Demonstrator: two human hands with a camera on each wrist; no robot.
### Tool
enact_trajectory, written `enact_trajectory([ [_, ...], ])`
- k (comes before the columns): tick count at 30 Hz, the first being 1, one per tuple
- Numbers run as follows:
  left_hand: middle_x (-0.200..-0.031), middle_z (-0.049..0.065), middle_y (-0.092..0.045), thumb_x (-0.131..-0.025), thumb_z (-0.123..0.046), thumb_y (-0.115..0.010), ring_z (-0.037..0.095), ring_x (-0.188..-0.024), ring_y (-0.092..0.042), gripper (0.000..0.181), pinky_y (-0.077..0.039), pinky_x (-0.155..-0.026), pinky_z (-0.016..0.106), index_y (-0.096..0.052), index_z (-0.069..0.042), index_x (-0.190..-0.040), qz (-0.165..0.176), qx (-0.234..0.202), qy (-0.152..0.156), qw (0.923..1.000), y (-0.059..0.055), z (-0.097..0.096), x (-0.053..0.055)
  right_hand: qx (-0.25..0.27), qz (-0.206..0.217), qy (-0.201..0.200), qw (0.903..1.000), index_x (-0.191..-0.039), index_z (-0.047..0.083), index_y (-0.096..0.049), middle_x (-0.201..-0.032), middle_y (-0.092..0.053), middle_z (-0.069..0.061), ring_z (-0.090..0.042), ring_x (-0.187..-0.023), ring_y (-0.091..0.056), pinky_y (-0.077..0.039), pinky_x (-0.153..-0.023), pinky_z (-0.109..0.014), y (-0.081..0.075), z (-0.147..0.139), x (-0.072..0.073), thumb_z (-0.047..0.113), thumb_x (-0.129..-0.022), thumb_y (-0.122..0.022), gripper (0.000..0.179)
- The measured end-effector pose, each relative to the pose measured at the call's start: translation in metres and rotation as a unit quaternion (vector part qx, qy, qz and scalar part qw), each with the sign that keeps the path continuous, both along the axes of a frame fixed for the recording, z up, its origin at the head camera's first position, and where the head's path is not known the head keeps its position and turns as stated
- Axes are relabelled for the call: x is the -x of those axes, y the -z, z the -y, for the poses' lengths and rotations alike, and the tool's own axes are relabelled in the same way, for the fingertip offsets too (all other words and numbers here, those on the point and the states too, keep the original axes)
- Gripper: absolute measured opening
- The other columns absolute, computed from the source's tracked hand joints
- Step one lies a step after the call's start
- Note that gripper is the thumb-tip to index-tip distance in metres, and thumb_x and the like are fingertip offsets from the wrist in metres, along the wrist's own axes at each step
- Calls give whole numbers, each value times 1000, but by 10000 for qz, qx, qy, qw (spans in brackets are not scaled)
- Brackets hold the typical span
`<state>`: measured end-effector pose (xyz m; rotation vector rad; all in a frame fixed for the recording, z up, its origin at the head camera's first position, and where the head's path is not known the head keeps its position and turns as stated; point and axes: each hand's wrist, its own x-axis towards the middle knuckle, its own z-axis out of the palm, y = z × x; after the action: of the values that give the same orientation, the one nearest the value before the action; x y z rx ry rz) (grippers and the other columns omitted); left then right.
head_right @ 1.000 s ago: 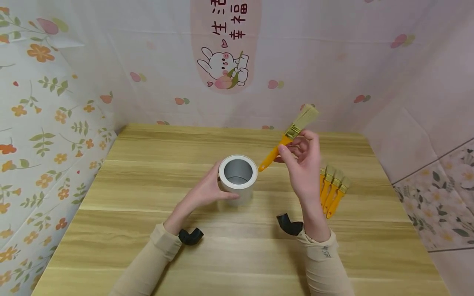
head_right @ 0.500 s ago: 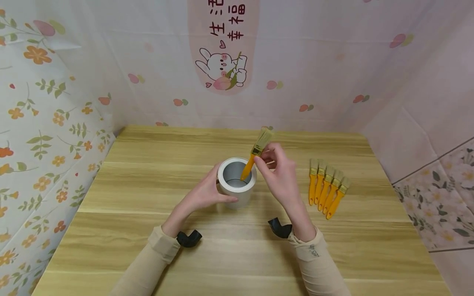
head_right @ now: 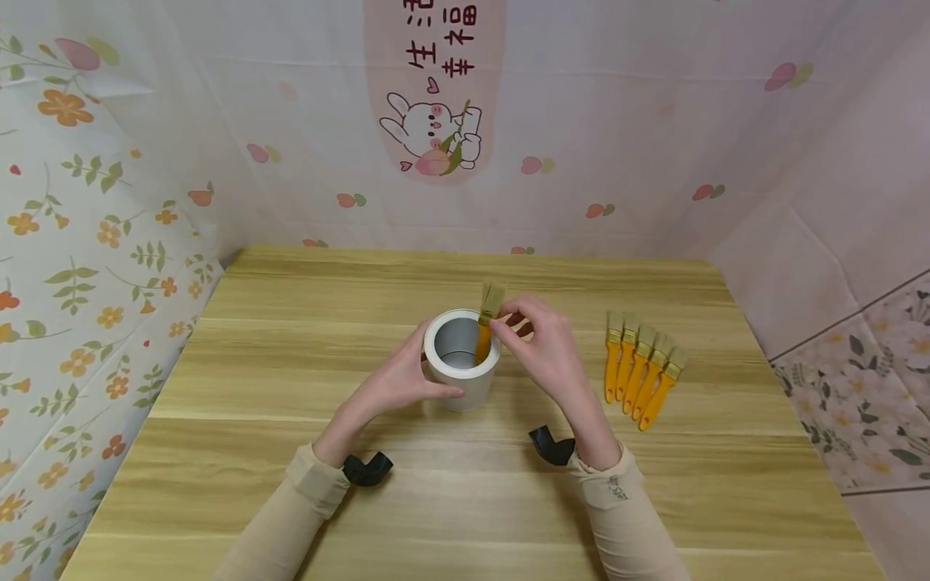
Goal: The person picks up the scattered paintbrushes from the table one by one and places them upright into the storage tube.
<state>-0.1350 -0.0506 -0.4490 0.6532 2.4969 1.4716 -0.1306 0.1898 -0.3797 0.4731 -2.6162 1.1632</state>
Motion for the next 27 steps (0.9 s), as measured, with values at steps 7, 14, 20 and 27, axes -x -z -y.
enact_trajectory([
  [7, -153, -1, -47, -70, -38, -96, 22, -140, -49, 113, -43, -115, 51, -28, -29, -159, 73, -11, -12, 10000, 0, 0, 0, -72, 176, 37, 9998, -116, 7, -73, -113, -74, -10, -22, -100, -68, -59, -85, -38, -1, -9, 2, 16, -99, -69, 19],
  [14, -154, -5, -46, -69, -40, -96, 20, -143, -47, 114, -41, -118, 52, -28, -33, -159, 34, 93, -102, 9999, 0, -1, 0, -193, 435, 524, 9975, -127, 7, -69, -118, -73, -13, -26, -105, -67, -45, -83, -5, -5, -51, 7, 23, -103, -64, 29],
  [20, -151, -9, -48, -70, -37, -96, 18, -140, -49, 110, -44, -116, 48, -30, -36, -158, 69, -96, -119, 9999, 2, -3, 1, -467, 1104, 984, 9879, -142, 3, -56, -126, -65, -25, -40, -114, -61, -53, -93, -41, 4, -105, 18, 28, -107, -55, 42],
  [27, -150, -9, -48, -70, -33, -96, 18, -137, -51, 109, -45, -115, 46, -31, -33, -157, 153, -233, -179, 9995, 1, -4, 2, -574, 2039, 1158, 9704, -155, 1, -38, -135, -56, -34, -52, -123, -56, -53, -93, -61, 22, -145, 27, 31, -108, -52, 58],
])
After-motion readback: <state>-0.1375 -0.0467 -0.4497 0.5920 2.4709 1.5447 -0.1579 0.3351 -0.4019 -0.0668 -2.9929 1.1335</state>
